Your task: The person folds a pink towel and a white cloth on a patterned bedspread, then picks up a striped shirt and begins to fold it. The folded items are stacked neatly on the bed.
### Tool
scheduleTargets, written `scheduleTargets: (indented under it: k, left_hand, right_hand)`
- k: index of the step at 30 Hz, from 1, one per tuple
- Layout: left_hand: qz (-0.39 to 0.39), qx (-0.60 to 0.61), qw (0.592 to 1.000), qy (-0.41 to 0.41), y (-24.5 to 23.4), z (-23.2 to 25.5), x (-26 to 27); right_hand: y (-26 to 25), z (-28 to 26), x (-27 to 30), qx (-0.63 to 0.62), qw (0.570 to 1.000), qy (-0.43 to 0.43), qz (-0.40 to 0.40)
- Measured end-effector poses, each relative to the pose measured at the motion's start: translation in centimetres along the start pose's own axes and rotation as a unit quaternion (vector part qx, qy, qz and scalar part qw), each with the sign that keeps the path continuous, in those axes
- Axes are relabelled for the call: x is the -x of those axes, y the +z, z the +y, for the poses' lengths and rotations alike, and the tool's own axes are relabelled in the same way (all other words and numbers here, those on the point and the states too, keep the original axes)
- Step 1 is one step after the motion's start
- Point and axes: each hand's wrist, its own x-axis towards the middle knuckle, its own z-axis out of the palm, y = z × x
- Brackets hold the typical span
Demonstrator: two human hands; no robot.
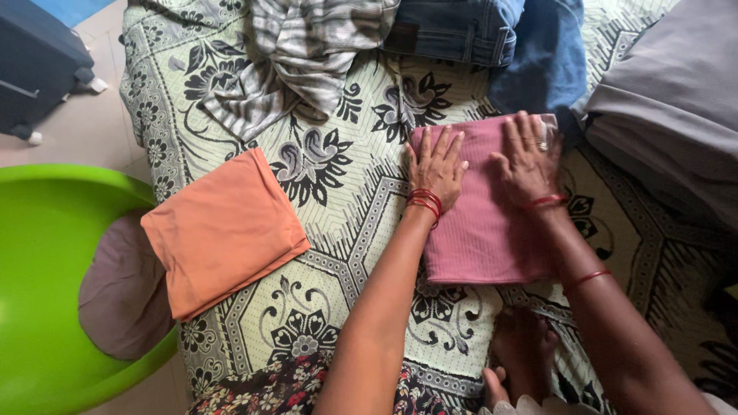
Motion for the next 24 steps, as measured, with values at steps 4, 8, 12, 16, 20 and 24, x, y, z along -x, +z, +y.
scheduleTargets:
  k: [4,8,12,16,20,24]
  left_hand:
    - [-0.019,0.023,0.999,-0.013,0.0,-0.2,-0.3]
    - [0.043,0.171,0.984,-0.006,1.0,-1.9,-0.6]
    - [0.238,0.393,0.878,-0.137,2.5,-3.9,0.7]
    - [0.15,0.414,0.842,-0.312,3.8,-3.9,1.1]
    - [0.051,0.302,0.893,-0.328,3.0,-4.1,-1.0]
    - [-0.007,0.339,0.882,-0.327,0.4,-4.6,-1.9]
  right_hand:
    - [-1.1,1.2,1.1,-0.114,0.991,0.029,0.067]
    - [-2.3,0.7,2.9,-0.234,0.963,0.054,0.124]
    - [-1.6,2.2,3.6,-0.097,0.944,0.314,0.031]
    - [0.3,6.0,3.4,-0.103,0.936,0.335,-0.015]
    - [1.3,7.5,3.6,-0.206,0.911,0.352,-0.055]
    - [-0.1,6.3,3.5,-0.385,0.812,0.424,-0.109]
